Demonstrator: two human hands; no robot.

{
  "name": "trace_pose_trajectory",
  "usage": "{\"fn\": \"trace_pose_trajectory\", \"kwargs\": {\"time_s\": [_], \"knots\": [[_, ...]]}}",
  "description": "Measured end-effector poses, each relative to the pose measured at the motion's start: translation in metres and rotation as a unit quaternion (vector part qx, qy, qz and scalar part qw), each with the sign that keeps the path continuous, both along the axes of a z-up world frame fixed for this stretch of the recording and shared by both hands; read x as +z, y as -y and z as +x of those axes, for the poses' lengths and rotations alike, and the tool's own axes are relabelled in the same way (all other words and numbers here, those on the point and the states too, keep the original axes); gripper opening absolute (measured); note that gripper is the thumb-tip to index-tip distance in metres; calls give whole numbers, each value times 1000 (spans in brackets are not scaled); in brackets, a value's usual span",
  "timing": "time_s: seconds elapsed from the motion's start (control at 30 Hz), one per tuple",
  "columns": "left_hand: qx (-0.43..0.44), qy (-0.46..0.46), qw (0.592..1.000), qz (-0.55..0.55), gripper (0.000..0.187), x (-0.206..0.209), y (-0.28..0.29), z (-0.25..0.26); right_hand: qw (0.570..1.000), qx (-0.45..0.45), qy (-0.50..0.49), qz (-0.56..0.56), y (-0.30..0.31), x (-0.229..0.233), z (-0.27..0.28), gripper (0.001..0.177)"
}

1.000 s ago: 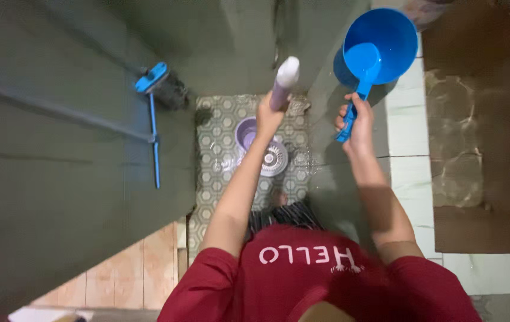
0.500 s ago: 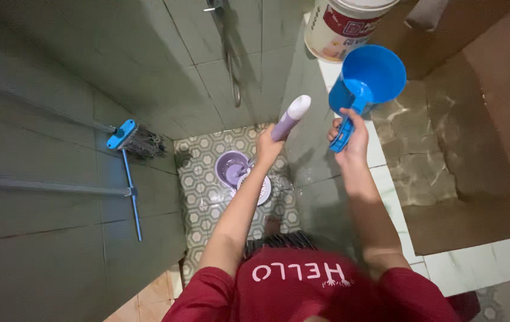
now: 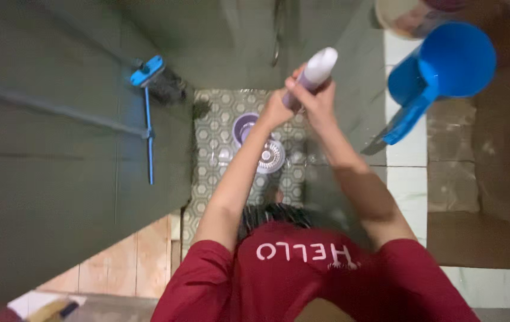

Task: The person cleans a tile floor using a spray mop, then rinses the mop head in a bathroom using a bucket and water scoop before resuming mopping in another area.

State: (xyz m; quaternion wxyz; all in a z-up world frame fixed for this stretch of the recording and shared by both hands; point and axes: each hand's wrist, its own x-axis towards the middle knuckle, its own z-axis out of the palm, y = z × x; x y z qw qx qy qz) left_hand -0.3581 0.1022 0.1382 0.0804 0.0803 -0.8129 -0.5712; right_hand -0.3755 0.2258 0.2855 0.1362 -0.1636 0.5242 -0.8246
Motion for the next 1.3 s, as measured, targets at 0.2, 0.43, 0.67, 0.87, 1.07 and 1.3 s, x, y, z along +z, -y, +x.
{"fn": "trace_pose_trajectory", "kwargs": {"time_s": [0.2, 0.43, 0.67, 0.87, 1.07, 1.3], "knots": [[30, -75, 995, 66, 28, -15, 32, 37, 988, 123, -77, 50, 31, 0, 14, 23], [83, -104, 991, 29, 42, -33, 31, 48, 969, 225, -101, 33, 51, -29, 8, 19], [162, -95, 979, 74, 47, -64, 18, 50, 956, 256, -129, 64, 53, -59, 6, 18], [91, 50, 990, -94, 59, -59, 54, 41, 963, 250, -75, 63, 43, -98, -14, 14], [14, -137, 966, 220, 35, 36, 74, 18, 957, 280, -46, 58, 30, -179, -35, 12], [-34, -144, 987, 58, 25, 74, 26, 30, 925, 197, -234, 227, 46, -253, -36, 42]]}}
